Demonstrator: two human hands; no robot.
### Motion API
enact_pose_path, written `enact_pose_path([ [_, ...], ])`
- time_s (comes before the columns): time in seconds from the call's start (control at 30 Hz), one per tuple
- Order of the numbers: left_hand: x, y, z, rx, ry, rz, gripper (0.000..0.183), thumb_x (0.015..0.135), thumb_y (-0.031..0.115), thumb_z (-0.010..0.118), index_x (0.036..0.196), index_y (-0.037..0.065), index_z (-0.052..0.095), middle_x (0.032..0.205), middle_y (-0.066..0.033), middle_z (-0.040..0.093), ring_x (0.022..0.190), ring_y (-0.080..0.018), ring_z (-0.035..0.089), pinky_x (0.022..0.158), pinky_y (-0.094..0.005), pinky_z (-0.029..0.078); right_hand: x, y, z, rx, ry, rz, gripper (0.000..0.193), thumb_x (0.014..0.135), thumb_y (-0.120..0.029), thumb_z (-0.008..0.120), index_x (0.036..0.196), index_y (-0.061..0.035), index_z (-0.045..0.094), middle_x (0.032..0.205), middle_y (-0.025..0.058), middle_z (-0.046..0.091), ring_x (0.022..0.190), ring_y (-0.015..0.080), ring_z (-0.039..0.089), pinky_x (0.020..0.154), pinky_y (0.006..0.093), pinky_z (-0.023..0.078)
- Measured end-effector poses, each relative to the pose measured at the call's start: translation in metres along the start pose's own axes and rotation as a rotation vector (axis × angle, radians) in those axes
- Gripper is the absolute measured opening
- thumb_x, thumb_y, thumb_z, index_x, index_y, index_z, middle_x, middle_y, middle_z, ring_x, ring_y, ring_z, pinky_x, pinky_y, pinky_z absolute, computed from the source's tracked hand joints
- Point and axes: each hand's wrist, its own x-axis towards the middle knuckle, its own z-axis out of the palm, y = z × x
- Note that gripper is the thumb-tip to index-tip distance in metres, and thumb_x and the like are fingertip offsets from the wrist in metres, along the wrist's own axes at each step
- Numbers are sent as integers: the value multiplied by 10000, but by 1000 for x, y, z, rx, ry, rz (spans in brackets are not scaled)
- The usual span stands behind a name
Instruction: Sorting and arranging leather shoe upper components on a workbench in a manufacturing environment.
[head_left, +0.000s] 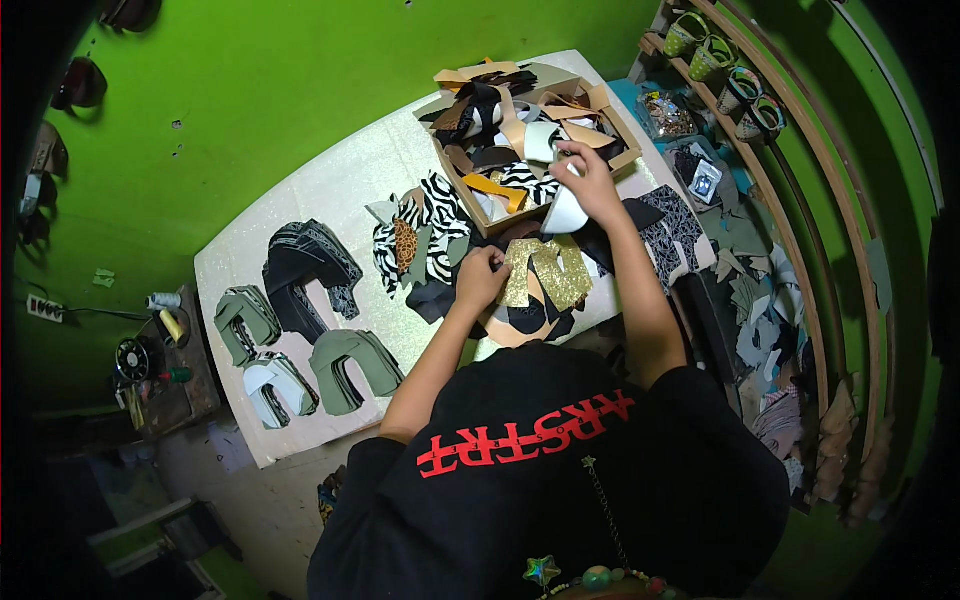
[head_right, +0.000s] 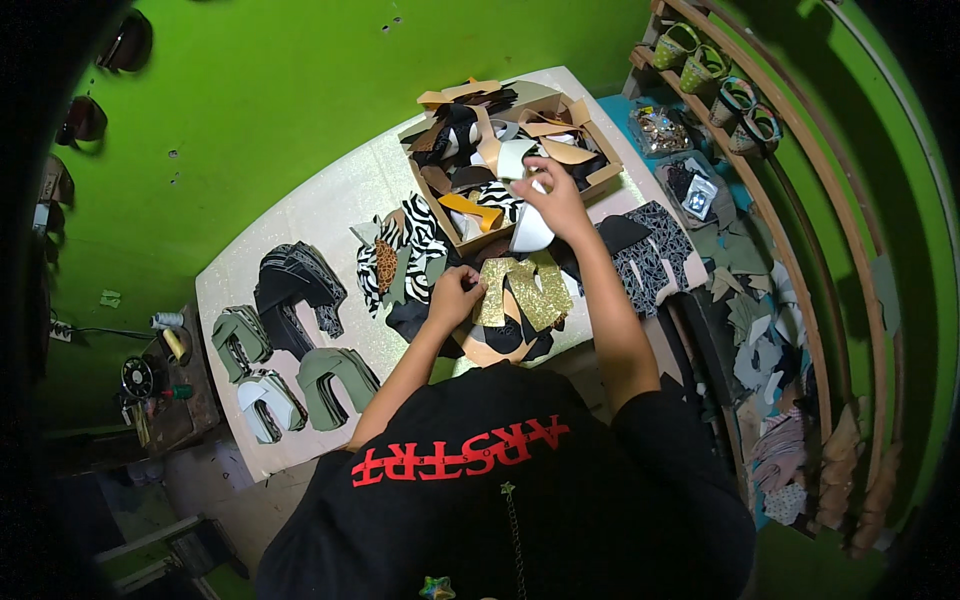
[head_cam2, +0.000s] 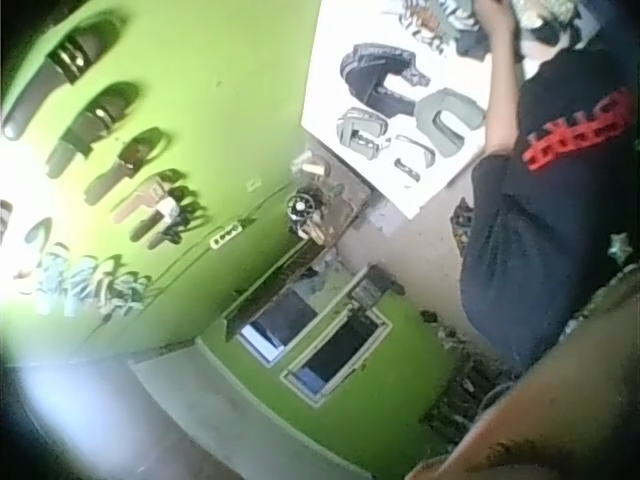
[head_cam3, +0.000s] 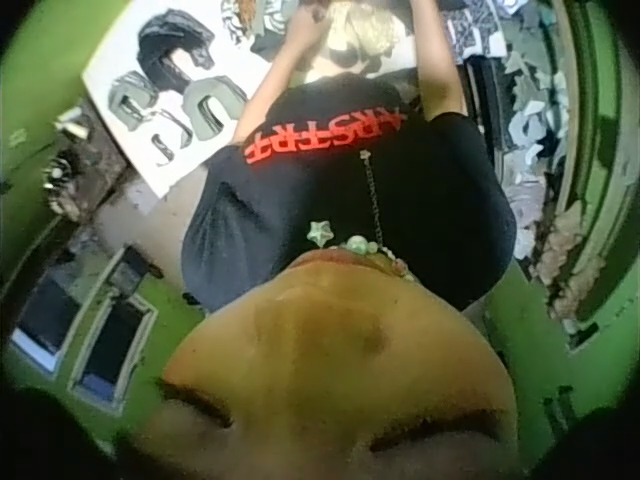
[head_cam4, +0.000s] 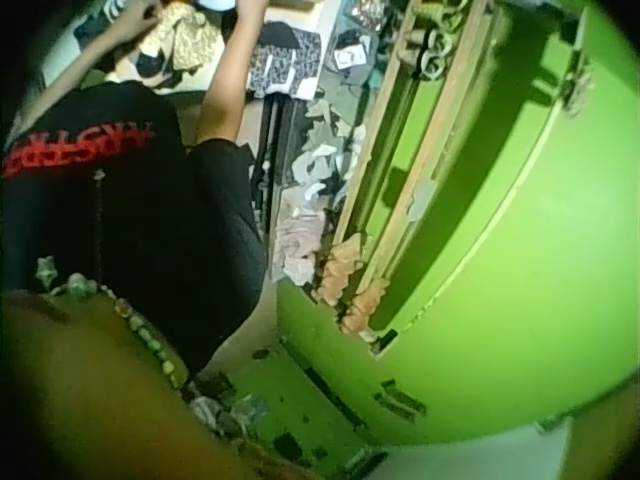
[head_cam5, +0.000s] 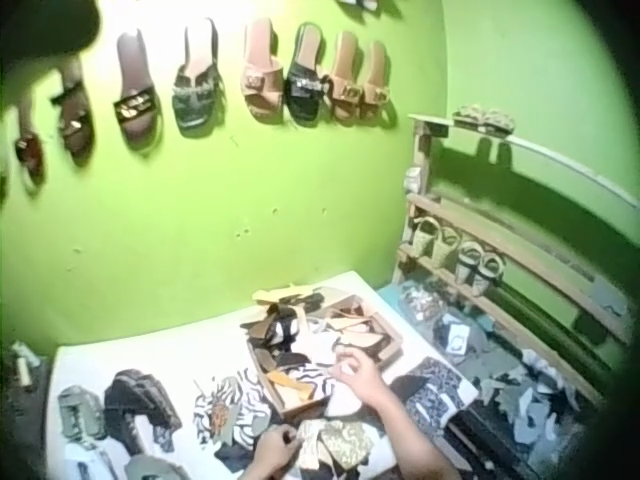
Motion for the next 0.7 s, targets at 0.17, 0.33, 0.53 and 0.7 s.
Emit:
enact_pose_path([
  [0.17,-3,-7,0,-346,37,17,130,703,116,632,730,8,565,627,-59,555,538,-139,506,537,-257,417,-36,6,10,210,47,79,437,745,-87,670,1119,-12,456,814,50,594,740,83,546,653,204,429],
  [0.33,-6,-16,-10,-393,172,-58,147,751,133,626,777,7,557,654,-40,552,572,-106,497,550,-238,410,-64,18,7,85,104,66,345,701,-43,694,1005,-6,535,644,-16,546,624,56,533,564,182,424],
  [0.53,-16,-33,-30,-391,265,-96,162,780,156,624,808,17,546,694,-12,542,603,-72,478,551,-217,391,-102,25,8,-7,52,138,279,680,-25,684,935,-16,572,558,-57,431,528,23,415,506,173,341],
  [0.7,-40,-13,-39,22,563,7,150,738,148,618,823,40,558,758,-53,531,696,-187,495,657,-317,409,-122,26,34,-69,-112,151,223,697,-112,678,902,-60,608,565,-37,405,543,69,416,531,210,362],
])
